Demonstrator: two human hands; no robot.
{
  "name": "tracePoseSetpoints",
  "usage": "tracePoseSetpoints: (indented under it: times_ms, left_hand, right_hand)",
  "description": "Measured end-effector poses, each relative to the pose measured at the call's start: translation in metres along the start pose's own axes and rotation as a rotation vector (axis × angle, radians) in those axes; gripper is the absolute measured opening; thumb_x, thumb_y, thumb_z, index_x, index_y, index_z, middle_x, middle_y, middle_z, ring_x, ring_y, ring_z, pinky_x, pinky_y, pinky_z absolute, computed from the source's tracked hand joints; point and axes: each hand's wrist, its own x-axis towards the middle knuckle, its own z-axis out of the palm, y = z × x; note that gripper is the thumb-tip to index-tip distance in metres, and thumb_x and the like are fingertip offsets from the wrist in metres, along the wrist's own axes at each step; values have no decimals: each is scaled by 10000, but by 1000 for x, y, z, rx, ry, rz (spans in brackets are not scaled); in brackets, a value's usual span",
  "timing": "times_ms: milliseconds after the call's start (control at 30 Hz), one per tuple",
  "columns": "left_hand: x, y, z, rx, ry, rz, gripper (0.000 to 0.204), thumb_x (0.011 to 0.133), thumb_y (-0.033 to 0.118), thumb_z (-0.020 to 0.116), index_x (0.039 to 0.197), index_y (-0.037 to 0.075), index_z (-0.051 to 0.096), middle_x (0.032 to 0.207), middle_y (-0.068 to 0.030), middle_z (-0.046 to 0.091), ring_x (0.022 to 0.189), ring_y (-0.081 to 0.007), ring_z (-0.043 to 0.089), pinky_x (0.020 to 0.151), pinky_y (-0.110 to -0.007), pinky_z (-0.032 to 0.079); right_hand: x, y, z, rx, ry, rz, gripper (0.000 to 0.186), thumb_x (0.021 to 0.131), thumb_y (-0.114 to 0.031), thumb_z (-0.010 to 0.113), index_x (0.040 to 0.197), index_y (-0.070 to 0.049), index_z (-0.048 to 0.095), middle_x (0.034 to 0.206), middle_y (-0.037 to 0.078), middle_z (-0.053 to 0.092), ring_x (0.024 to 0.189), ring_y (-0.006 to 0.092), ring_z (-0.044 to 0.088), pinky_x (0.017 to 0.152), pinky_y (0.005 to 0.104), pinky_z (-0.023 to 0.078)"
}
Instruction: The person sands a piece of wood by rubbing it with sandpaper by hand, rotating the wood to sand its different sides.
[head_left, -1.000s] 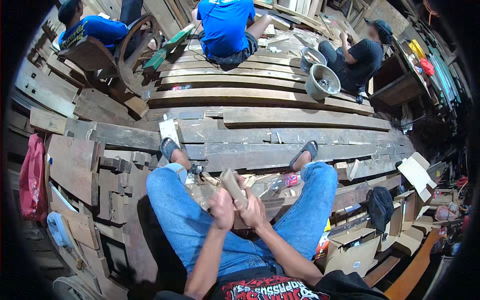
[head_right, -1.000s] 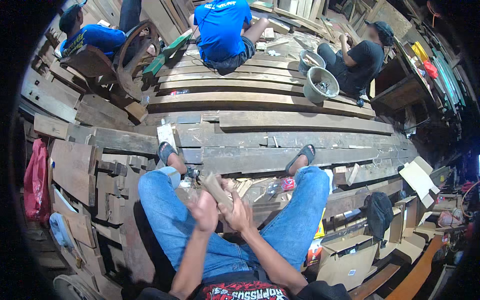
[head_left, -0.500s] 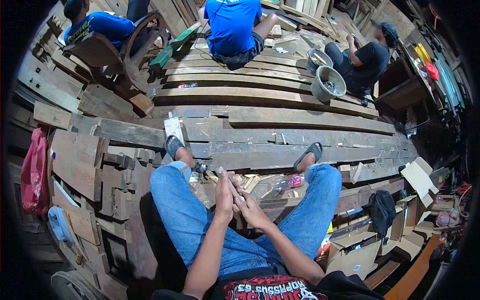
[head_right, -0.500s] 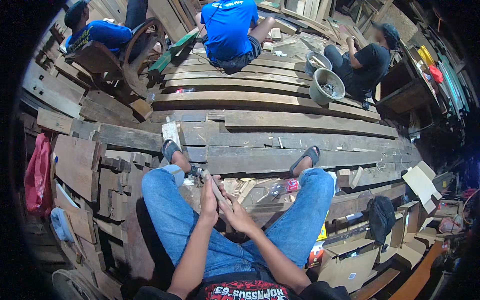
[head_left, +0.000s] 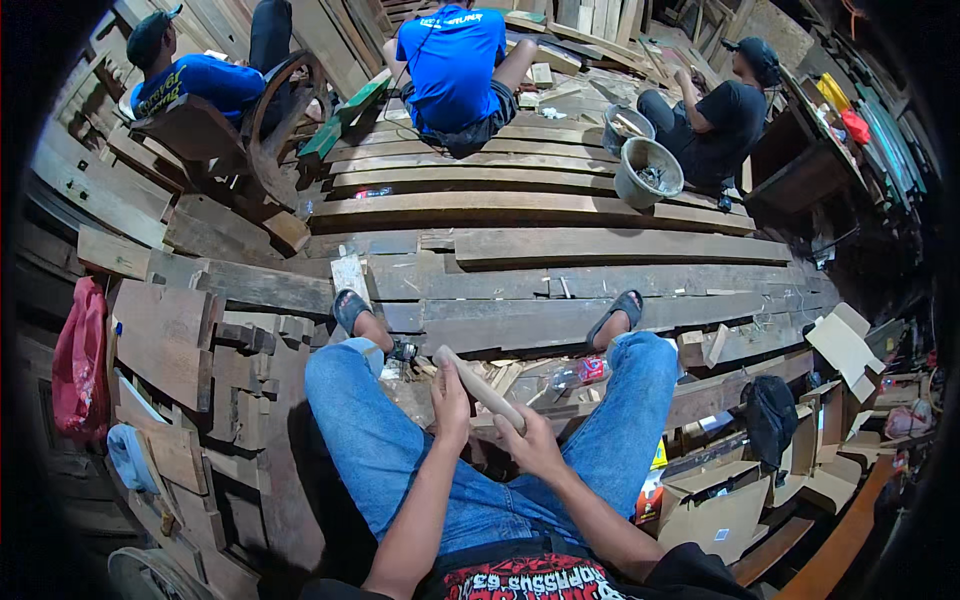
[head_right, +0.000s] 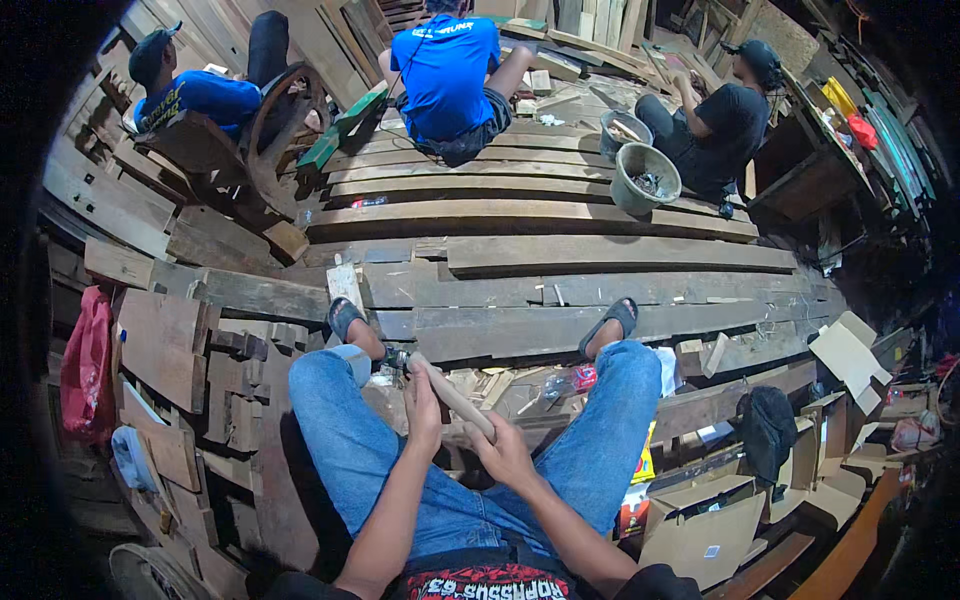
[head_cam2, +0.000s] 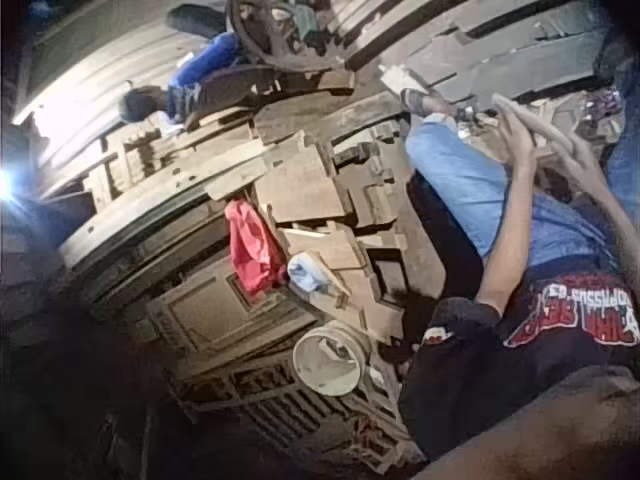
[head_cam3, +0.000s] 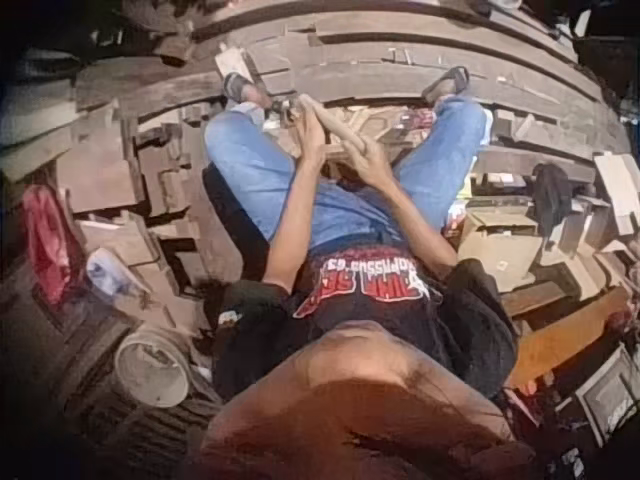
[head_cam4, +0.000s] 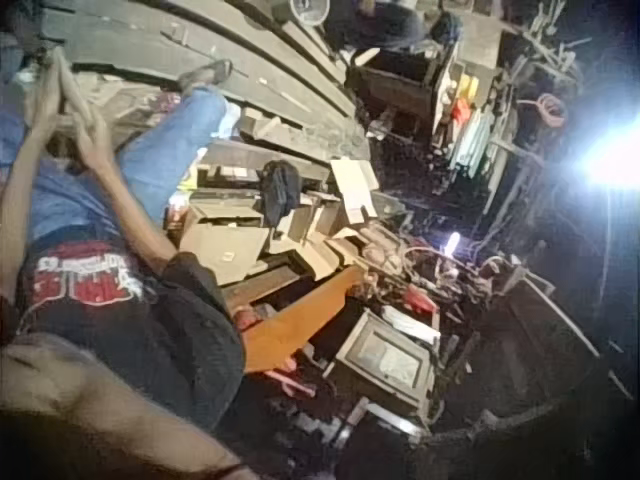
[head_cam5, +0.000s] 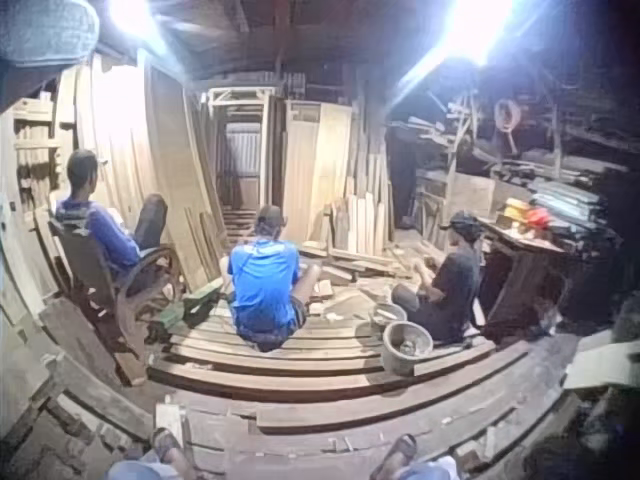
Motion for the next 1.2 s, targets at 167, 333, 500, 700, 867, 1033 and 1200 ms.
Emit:
tracePoseSetpoints:
  times_ms: [167, 333, 500, 700, 867, 1033, 1200]
  left_hand:
    - [12, -15, -14, 59, -104, -11, 445, 1012, 439, 499, 1087, 6, 569, 952, -52, 606, 828, -101, 563, 737, -258, 470]
    - [0, -17, 1, 148, -273, 39, 275, 929, 196, 669, 1100, 20, 544, 991, -64, 636, 862, -107, 630, 650, -251, 539]
    - [-2, -21, 6, 207, -224, 92, 242, 967, 217, 614, 1060, 1, 562, 960, -66, 636, 832, -102, 625, 662, -265, 537]
    - [16, -30, -17, 200, -110, -34, 389, 1049, 356, 413, 1047, 22, 613, 898, -24, 614, 814, -101, 557, 744, -291, 467]
    - [16, -32, -11, -17, -20, -64, 362, 1032, 351, 461, 922, 48, 623, 714, 33, 496, 669, -75, 442, 613, -267, 385]
    - [9, -18, -3, -38, -58, -83, 284, 1009, 312, 532, 1021, 36, 599, 815, -11, 611, 701, -116, 580, 655, -260, 473]
    - [3, -11, -1, -173, -152, -173, 263, 968, 266, 594, 1075, 26, 574, 946, -87, 657, 825, -161, 663, 703, -305, 559]
  right_hand:
    - [17, 24, 3, 49, 27, 2, 349, 994, -319, 529, 932, 8, 630, 651, 29, 612, 579, 90, 555, 534, 279, 444]
    - [23, 18, 6, 194, 87, 102, 396, 1029, -353, 427, 902, -11, 581, 613, 14, 535, 534, 92, 489, 509, 283, 402]
    - [22, 29, 10, 330, 43, 125, 366, 1041, -325, 385, 993, -11, 566, 625, 25, 551, 526, 98, 499, 503, 276, 407]
    - [20, 34, 21, 48, -79, -74, 249, 988, -256, 553, 1037, -14, 582, 657, 26, 585, 524, 65, 522, 460, 236, 405]
    - [21, 29, 17, 104, -76, -17, 271, 986, -250, 549, 1054, 9, 595, 669, 24, 591, 583, 110, 564, 537, 289, 438]
    - [19, 21, 15, 146, -147, 107, 289, 994, -269, 530, 1041, 7, 603, 706, 43, 608, 614, 102, 573, 549, 286, 451]
    - [20, 38, 27, 36, -160, -227, 334, 982, -309, 541, 989, 10, 637, 726, 58, 646, 653, 134, 614, 619, 309, 495]
